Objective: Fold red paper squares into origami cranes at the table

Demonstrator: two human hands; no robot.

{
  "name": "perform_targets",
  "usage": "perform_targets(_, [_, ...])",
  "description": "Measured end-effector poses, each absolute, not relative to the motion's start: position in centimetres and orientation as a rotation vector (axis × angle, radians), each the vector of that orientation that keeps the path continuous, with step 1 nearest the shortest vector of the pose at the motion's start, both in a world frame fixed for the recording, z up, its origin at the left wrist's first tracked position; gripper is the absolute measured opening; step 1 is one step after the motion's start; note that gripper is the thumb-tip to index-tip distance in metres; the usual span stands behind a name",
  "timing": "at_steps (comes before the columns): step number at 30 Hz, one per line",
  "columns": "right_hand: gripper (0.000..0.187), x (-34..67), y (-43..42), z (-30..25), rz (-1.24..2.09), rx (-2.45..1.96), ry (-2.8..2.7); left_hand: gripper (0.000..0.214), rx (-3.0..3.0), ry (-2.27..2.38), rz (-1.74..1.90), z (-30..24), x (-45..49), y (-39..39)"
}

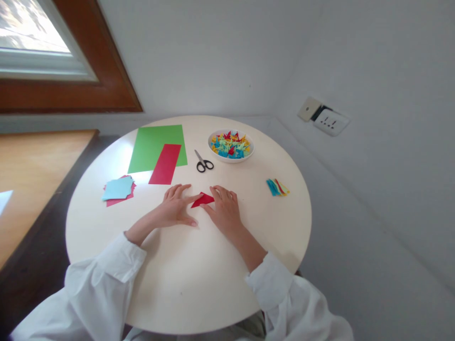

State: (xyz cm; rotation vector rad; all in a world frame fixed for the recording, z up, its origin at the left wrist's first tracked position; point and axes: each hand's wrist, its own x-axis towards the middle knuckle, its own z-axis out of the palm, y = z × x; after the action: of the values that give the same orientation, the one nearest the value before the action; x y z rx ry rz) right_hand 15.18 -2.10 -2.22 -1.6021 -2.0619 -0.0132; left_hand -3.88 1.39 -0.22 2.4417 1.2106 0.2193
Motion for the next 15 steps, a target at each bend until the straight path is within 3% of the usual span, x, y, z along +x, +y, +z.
perform_targets(5, [0.030,15.1,-1.6,-2.5,0.057,-1.629,-2.024,0.086,2.445,1.267,0.360,-1.1,-3.7,1.7])
perform_targets(15, [0.014,15.2,-1.4,-2.9,0.145,-1.535,-1.978,0.044,2.352,1.275,0.527,-1.5,-2.5,1.8])
